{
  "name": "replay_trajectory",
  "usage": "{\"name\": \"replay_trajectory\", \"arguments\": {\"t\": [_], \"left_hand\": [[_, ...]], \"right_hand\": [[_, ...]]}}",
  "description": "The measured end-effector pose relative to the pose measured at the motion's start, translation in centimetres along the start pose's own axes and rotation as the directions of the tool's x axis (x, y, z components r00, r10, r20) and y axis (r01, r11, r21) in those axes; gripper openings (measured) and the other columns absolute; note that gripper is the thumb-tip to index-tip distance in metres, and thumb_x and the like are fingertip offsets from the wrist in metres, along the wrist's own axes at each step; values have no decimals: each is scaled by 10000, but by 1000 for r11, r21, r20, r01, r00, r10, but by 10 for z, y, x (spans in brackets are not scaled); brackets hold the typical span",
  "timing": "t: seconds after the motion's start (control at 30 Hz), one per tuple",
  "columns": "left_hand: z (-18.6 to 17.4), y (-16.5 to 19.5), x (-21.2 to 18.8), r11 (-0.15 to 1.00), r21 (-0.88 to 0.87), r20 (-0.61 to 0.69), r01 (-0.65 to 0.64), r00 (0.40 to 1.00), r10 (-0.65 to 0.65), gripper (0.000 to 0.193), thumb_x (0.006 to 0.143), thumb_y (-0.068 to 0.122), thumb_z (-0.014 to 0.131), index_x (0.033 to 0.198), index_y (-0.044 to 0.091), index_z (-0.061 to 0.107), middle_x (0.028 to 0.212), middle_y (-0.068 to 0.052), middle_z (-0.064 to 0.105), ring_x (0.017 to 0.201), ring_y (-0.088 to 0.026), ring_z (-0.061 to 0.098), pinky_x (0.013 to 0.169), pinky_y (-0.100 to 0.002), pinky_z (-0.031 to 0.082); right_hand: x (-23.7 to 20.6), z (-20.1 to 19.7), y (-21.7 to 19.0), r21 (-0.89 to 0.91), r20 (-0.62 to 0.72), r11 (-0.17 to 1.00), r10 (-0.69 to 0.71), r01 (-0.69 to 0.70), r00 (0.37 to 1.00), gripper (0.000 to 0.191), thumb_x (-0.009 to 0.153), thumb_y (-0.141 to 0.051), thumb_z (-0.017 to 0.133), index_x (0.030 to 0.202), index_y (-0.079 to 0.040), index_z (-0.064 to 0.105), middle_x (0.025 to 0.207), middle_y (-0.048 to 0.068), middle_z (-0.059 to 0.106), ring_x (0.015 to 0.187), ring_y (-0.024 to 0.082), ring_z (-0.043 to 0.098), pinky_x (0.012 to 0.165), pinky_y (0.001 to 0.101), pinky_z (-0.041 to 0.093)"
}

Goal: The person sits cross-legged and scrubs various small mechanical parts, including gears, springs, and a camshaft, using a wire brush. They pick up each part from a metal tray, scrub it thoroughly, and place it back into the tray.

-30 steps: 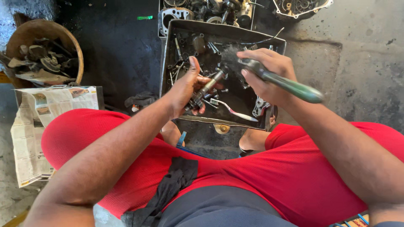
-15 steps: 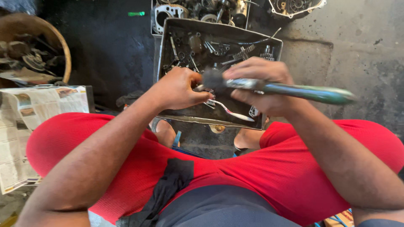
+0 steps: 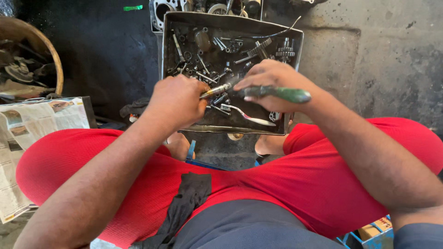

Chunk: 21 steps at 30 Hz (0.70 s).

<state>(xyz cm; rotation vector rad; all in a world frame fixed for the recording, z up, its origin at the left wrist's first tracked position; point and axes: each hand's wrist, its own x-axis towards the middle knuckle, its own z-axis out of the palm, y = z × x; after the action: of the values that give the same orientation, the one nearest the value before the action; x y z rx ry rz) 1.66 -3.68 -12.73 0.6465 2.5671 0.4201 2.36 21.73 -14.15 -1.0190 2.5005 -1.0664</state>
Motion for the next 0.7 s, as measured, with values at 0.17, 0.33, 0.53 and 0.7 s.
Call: {"name": "replay_trajectory", "arguments": {"t": [0.17,0.33,0.53,0.7], "left_hand": [[-9,-8,-2,998,23,-88,53,995,-51,183,815,280,740,976,235,815,797,-139,734,820,-354,715,723,-494,575],[3,-12,2,998,61,-109,29,994,-23,188,813,303,772,958,187,802,834,-135,740,881,-354,697,761,-487,564],[0,18,2,958,287,-36,26,999,-17,125,773,233,739,833,126,719,902,-77,744,1005,-294,687,850,-458,558],[11,13,10,951,300,-114,77,992,-44,354,862,304,742,1206,221,765,954,-100,750,975,-317,721,867,-426,578]], "right_hand": [[-6,1,12,-39,-50,998,-45,43,998,306,824,-139,846,1125,-157,791,1015,75,726,937,277,685,833,396,554],[0,-5,-10,9,-178,1000,5,-3,984,347,849,-154,865,1181,-160,767,1113,84,721,1016,277,690,869,392,561],[0,-6,-1,117,-201,982,-124,150,972,393,876,-169,781,1253,-232,689,1072,55,683,1030,293,683,903,397,571],[-15,-8,-3,79,-146,997,3,9,989,328,911,-295,821,1222,-278,719,988,30,681,991,272,689,847,413,559]]}}
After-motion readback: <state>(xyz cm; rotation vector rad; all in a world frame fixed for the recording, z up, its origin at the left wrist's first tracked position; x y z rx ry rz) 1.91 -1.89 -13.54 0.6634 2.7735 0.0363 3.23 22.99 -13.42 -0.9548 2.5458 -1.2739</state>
